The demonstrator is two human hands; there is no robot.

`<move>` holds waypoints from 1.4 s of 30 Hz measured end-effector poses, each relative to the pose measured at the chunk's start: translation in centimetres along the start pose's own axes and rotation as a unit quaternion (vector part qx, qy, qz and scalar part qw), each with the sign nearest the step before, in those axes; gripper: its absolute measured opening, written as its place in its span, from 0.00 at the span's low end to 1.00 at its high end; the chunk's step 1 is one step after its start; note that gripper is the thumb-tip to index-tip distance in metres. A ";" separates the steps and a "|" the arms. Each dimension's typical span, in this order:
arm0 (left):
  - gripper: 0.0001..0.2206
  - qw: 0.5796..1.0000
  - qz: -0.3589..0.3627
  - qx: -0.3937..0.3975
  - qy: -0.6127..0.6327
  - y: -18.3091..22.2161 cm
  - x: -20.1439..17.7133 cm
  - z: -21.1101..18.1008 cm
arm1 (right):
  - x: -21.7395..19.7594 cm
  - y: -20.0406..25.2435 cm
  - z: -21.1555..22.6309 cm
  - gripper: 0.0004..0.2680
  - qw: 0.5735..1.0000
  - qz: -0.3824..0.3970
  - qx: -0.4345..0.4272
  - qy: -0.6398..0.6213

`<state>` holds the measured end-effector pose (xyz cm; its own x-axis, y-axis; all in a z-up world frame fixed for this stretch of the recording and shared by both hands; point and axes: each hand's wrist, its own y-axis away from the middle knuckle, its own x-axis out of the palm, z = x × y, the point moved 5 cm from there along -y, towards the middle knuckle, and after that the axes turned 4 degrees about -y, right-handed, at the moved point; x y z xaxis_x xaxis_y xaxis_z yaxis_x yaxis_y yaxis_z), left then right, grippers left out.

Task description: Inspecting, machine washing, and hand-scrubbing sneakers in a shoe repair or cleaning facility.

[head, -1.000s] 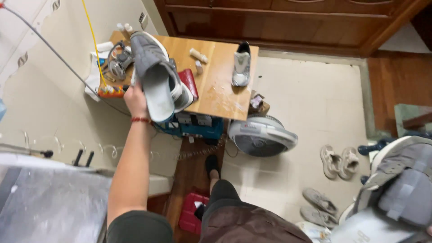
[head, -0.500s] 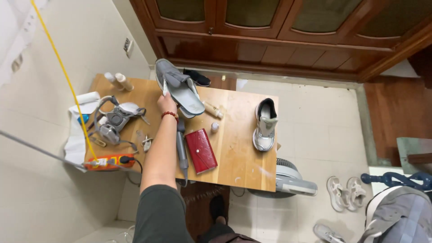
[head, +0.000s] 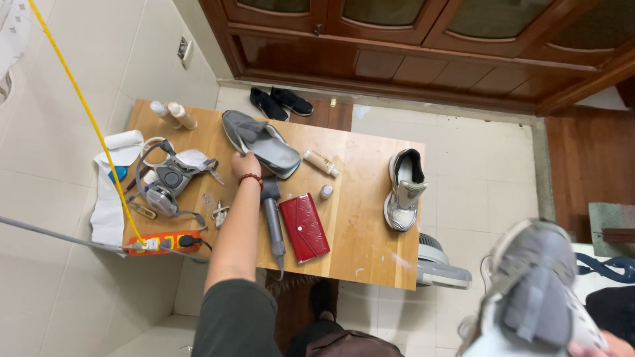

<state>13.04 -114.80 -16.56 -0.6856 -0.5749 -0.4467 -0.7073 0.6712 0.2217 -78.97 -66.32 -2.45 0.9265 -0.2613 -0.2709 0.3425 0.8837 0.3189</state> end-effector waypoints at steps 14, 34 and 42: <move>0.39 0.692 0.401 0.597 -0.057 37.0 -11.1 -29.9 | 44.8 -9.1 32.0 0.06 0.923 0.350 -0.157 0.006; 0.15 0.885 0.283 0.327 -0.169 14.2 6.4 -21.6 | 62.8 -35.7 26.6 0.16 0.875 0.204 -0.077 0.433; 0.14 0.879 0.305 0.294 -0.218 11.4 9.6 -18.9 | 57.5 -30.8 36.3 0.19 0.901 0.167 -0.037 0.398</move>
<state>-4.86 -121.53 -1.98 -0.6843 0.1244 -0.7185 0.0690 0.9920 0.1060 -30.57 -122.68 5.12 0.5594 0.3590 -0.7471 0.0269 0.8930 0.4492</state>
